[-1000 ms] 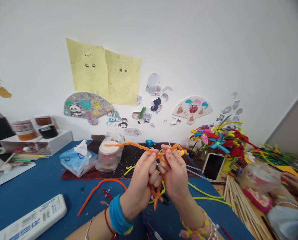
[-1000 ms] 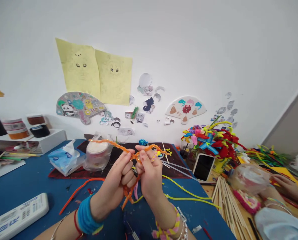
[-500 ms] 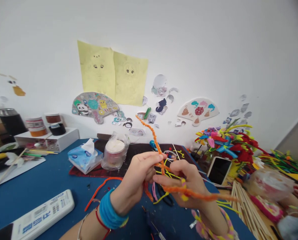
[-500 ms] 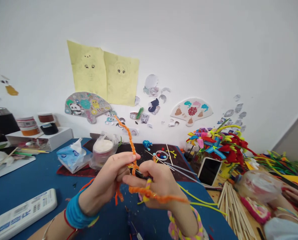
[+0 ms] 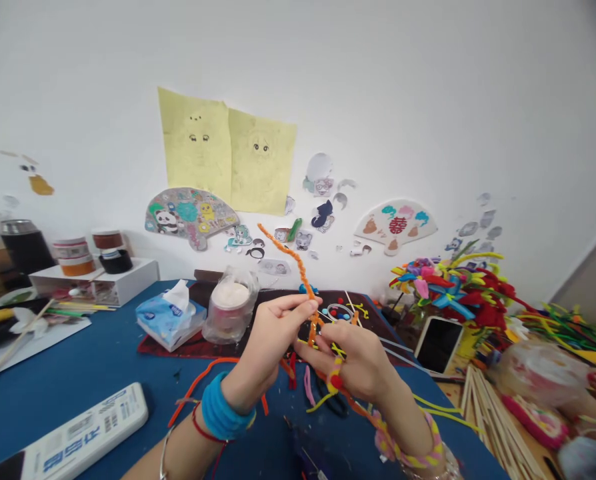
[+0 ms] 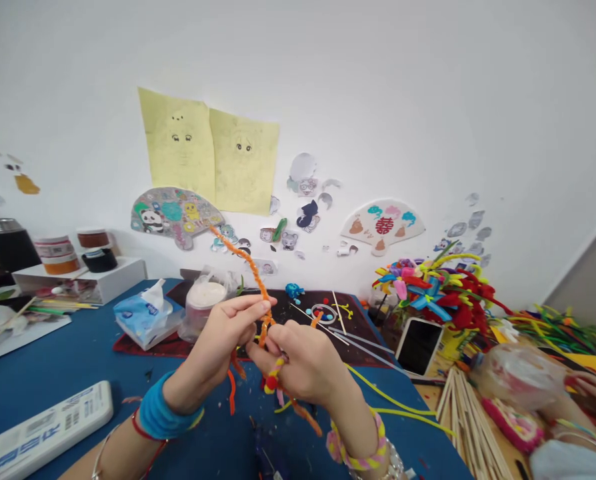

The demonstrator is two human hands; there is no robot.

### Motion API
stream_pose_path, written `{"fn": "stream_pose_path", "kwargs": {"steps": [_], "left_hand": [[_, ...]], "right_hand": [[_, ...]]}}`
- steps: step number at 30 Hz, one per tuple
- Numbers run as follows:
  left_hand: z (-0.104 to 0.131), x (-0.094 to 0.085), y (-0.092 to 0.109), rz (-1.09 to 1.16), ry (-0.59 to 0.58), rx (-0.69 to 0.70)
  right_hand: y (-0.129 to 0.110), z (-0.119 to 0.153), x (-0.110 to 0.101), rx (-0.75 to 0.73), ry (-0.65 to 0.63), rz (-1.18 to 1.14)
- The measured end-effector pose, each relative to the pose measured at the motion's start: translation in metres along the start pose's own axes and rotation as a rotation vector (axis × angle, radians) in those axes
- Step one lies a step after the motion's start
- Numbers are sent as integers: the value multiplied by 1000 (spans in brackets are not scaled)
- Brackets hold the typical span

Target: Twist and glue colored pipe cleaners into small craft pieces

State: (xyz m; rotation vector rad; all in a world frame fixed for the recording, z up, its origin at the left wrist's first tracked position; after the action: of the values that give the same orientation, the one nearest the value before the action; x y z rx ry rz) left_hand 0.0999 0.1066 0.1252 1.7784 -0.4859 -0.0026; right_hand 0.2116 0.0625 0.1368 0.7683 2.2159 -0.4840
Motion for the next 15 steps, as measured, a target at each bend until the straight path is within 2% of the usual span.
{"fn": "stream_pose_path", "kwargs": {"steps": [2, 5, 7, 12, 15], "left_hand": [[0, 0, 2, -16, -18, 38], [1, 3, 4, -47, -62, 115], [1, 4, 4, -69, -88, 153], [-2, 2, -1, -80, -104, 197], [-3, 1, -2, -61, -98, 237]], "right_hand": [[-2, 0, -6, 33, 40, -99], [-6, 1, -19, 26, 217, -174], [-4, 0, -21, 72, 281, -180], [12, 3, -9, 358, 271, -315], [17, 7, -5, 469, 255, -381]]}}
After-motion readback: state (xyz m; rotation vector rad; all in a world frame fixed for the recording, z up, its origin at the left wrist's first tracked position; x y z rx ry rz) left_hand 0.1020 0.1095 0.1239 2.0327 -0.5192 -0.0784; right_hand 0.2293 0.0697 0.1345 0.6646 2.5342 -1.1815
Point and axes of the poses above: each hand's wrist, its own z-axis away from the middle knuckle, its own x-axis out of the palm, y = z × x, the point moved 6 cm from there along -z, towards the middle knuckle, and after that the axes turned 8 degrees about -y, right-handed, at the moved point
